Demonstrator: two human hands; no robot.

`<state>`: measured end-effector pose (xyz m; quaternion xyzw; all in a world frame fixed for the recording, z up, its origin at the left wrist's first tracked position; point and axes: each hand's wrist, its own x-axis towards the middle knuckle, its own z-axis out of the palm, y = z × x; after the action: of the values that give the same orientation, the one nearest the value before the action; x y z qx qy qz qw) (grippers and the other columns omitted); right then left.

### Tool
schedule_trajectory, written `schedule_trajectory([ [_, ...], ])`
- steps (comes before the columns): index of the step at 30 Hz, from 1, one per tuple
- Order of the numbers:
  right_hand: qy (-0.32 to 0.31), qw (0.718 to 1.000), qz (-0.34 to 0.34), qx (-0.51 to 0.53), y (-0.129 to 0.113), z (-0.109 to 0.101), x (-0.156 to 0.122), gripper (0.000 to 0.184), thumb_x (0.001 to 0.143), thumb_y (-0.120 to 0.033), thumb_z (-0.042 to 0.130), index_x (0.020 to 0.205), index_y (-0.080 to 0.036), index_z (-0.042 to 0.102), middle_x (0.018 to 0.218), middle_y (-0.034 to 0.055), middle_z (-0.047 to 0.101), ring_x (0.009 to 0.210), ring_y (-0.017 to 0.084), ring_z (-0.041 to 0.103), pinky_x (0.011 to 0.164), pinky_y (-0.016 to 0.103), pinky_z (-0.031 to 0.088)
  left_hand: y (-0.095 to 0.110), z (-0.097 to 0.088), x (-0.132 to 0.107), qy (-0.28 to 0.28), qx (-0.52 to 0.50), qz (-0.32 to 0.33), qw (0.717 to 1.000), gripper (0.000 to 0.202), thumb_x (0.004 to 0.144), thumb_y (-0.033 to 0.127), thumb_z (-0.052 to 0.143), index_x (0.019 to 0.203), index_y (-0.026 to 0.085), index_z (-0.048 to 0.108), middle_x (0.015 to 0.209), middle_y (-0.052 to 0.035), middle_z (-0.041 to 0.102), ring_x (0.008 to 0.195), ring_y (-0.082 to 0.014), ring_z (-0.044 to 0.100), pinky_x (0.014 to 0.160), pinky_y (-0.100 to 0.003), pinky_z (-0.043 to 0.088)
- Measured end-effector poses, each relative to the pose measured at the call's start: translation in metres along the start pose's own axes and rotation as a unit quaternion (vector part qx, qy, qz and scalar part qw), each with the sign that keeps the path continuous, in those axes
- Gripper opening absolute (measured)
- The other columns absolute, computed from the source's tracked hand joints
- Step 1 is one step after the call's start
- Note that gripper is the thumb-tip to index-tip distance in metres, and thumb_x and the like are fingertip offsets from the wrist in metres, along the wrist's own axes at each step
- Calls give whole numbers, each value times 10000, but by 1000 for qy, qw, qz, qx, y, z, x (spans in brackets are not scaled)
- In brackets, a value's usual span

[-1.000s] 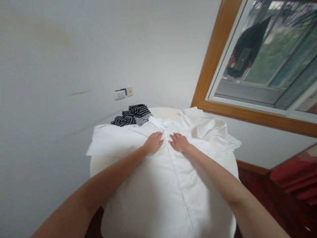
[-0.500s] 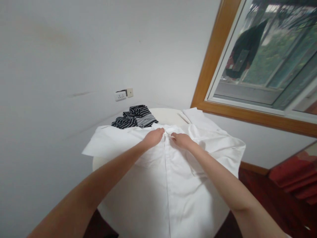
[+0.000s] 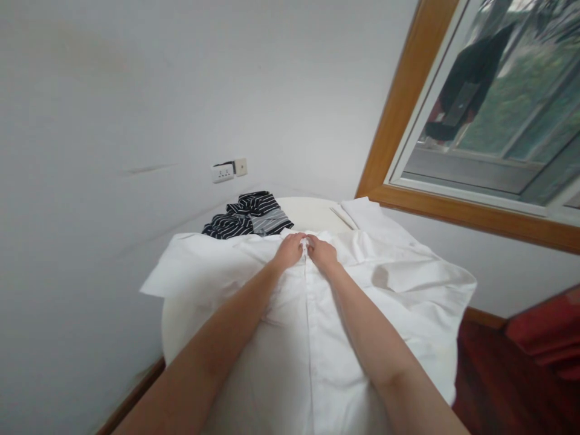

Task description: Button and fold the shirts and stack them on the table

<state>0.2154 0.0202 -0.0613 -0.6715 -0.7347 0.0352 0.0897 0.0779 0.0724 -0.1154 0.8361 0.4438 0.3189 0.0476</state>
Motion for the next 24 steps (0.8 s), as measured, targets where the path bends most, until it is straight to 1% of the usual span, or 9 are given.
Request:
schedule_trajectory([
  [2,-1,1000,6,11,4,6,3,414,960,-337,348,1356,-247,428,1175,97,657,1080,229,613,841,324,445,-1,0,1,-7,-1,8,1000,383,800,72,440,1153,169,552,1157,-95,635,1106,-228,556,1025,-421,413],
  [5,4,1000,8,20,9,9,6,371,957,-336,351,1290,-238,479,1156,96,665,1066,231,614,824,315,440,0,0,1,-8,-4,14,1000,353,824,105,449,1155,177,550,1166,-87,631,1117,-228,544,1030,-411,409],
  [9,34,999,-5,34,13,12,4,325,956,-291,327,1237,-213,470,1060,97,690,979,231,637,766,299,427,0,0,0,-3,-14,23,1000,412,802,48,408,1163,192,547,1165,-70,630,1125,-209,536,1027,-390,407],
  [13,62,996,-29,63,18,15,0,301,941,-290,335,1197,-218,476,983,67,699,918,208,637,725,267,405,2,-1,0,6,-12,36,999,453,772,13,388,1158,186,550,1150,-68,629,1103,-201,538,1024,-381,399],
  [16,80,992,-35,88,22,18,1,287,925,-301,347,1154,-221,501,889,42,696,859,197,632,696,254,392,3,-2,0,10,0,31,999,451,757,6,392,1138,176,564,1111,-75,630,1088,-206,534,1017,-382,395],
  [21,112,979,-56,158,31,26,6,247,861,-299,427,1065,-223,544,753,-5,659,707,159,595,632,232,374,1,-4,2,0,-1,31,1000,375,778,49,427,1080,178,609,1056,-81,632,1065,-215,529,1003,-385,393],
  [24,127,963,-56,230,36,33,13,208,832,-303,466,996,-218,563,657,-32,624,627,140,569,593,220,374,-5,-8,3,-30,-6,55,998,344,820,113,453,1118,191,605,1076,-73,629,1080,-214,520,1008,-384,385],
])
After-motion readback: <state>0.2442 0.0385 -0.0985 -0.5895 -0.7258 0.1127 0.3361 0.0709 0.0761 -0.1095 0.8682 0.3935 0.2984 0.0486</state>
